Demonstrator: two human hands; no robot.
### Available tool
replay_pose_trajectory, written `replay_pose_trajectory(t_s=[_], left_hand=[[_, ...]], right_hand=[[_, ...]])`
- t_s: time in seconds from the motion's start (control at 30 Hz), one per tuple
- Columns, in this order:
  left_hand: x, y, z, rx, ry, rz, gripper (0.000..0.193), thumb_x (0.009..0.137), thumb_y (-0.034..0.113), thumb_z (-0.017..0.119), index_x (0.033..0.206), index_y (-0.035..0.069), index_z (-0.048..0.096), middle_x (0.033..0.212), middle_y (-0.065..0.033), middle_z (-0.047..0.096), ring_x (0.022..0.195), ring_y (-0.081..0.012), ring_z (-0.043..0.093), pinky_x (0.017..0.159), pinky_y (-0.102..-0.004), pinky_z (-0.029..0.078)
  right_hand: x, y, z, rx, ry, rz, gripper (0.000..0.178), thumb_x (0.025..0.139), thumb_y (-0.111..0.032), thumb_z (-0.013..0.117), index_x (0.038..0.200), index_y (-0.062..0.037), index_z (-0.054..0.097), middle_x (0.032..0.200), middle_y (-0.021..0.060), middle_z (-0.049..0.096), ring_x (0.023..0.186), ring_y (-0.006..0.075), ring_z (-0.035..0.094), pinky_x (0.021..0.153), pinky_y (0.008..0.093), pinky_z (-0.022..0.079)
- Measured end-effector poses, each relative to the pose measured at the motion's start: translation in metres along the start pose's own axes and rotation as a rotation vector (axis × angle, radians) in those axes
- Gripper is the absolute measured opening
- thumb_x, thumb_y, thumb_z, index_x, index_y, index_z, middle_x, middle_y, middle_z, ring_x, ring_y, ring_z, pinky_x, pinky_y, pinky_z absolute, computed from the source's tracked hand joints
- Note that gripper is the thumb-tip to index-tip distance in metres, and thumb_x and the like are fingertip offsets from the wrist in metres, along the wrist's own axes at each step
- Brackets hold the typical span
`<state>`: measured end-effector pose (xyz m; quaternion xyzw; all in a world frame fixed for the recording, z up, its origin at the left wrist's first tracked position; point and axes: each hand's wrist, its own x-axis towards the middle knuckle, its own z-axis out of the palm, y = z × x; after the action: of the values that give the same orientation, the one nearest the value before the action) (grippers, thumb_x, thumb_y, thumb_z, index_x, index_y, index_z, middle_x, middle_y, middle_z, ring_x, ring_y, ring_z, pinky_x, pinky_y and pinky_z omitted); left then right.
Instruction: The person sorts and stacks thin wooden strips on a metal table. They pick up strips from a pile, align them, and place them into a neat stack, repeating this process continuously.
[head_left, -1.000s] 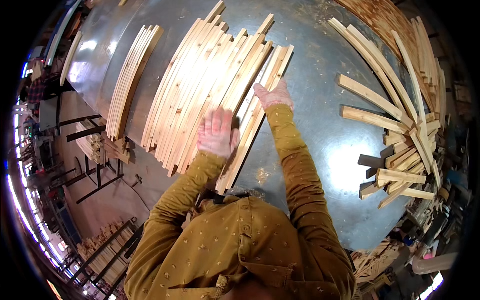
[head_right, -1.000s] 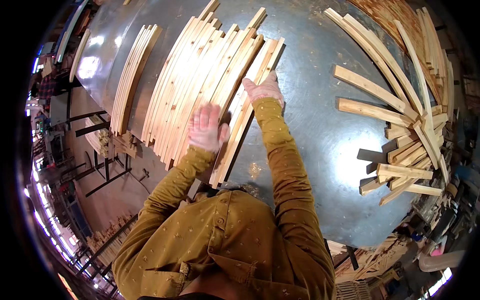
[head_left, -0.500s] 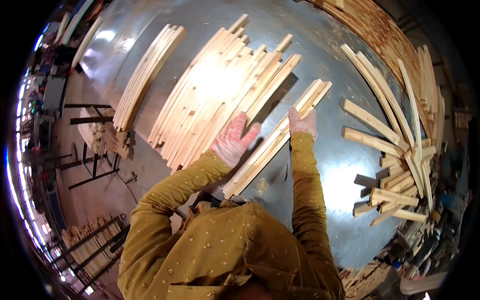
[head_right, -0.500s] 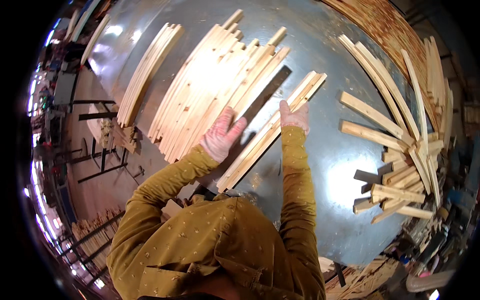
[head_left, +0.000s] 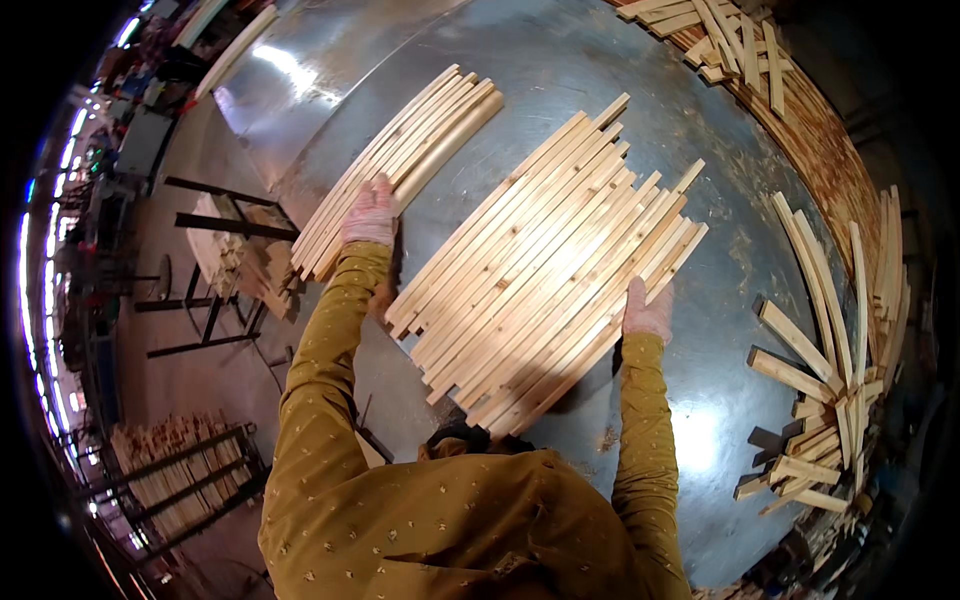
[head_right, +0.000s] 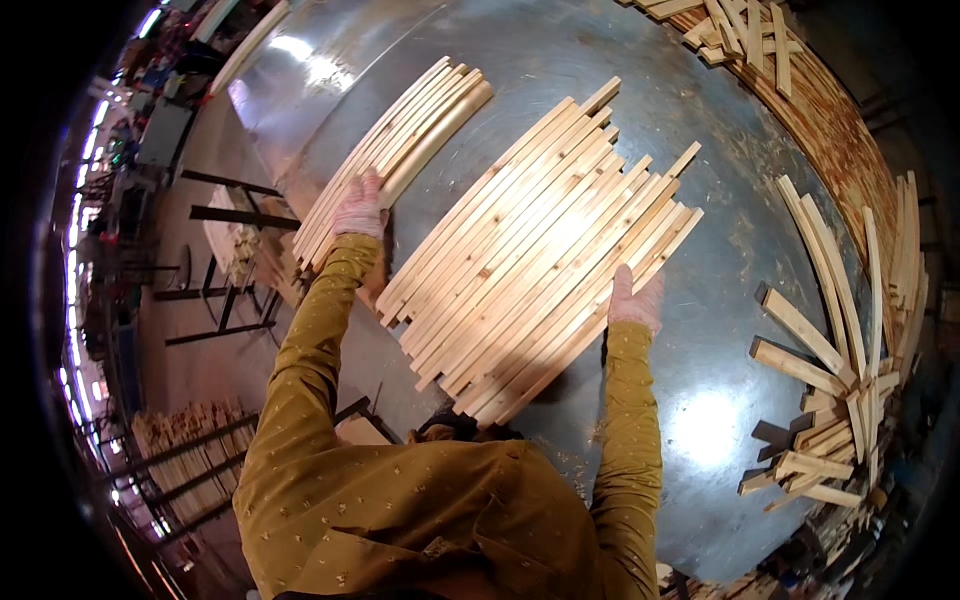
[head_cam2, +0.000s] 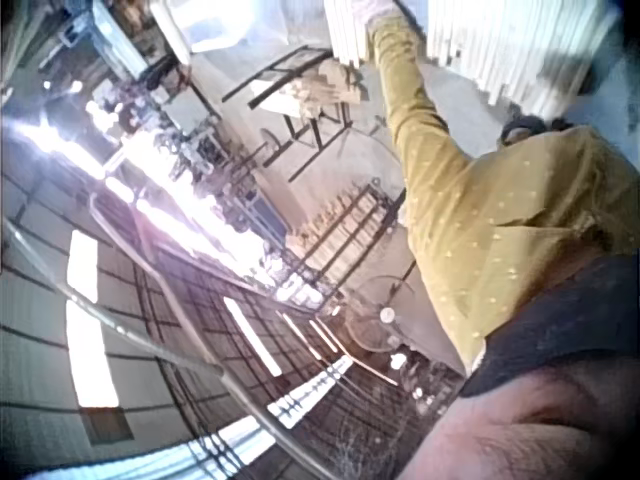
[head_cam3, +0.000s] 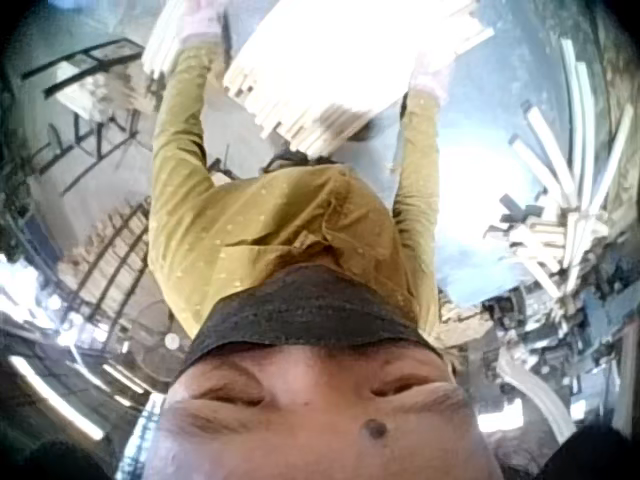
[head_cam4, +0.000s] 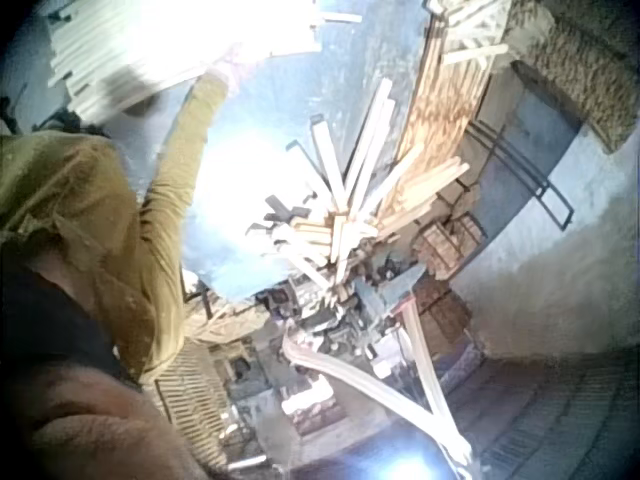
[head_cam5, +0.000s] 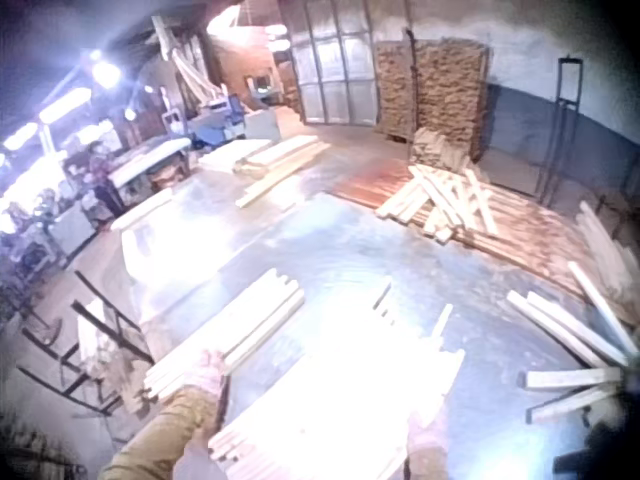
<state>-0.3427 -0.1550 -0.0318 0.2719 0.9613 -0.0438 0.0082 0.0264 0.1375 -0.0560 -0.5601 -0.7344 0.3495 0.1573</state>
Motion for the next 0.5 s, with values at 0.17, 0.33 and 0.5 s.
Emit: replay_pose_trajectory(t_s=[0.17,0.33,0.5], left_hand=[[0.009,0.024,-0.024,0.140,0.312,0.115,0.075,0.088,0.032,0.067,0.148,0.005,0.032,0.143,-0.0273,0.042,0.129,-0.0430,0.048,0.103,-0.0508,0.043],[0.051,0.105,-0.022,-0.534,0.037,0.572,0.077,0.087,0.035,0.069,0.148,0.004,0.034,0.147,-0.0263,0.040,0.136,-0.0405,0.039,0.114,-0.0456,0.033],[0.067,0.192,0.001,-0.801,-0.388,0.395,0.078,0.089,0.026,0.070,0.151,0.004,0.029,0.142,-0.0232,0.048,0.131,-0.0355,0.048,0.112,-0.0406,0.037]], right_hand=[[-0.003,0.014,-0.009,-0.181,0.089,-0.019,0.064,0.094,-0.049,0.055,0.140,-0.0043,0.049,0.135,0.0255,0.054,0.125,0.0382,0.050,0.106,0.0418,0.039],[0.019,-0.004,-0.014,-0.414,0.070,0.058,0.069,0.092,-0.057,0.050,0.136,-0.0037,0.055,0.143,0.0209,0.049,0.136,0.0390,0.039,0.114,0.0421,0.031],[0.002,0.009,0.007,0.267,0.075,0.080,0.059,0.090,-0.032,0.068,0.140,-0.0048,0.052,0.143,0.0179,0.050,0.134,0.0339,0.044,0.110,0.0390,0.038]])
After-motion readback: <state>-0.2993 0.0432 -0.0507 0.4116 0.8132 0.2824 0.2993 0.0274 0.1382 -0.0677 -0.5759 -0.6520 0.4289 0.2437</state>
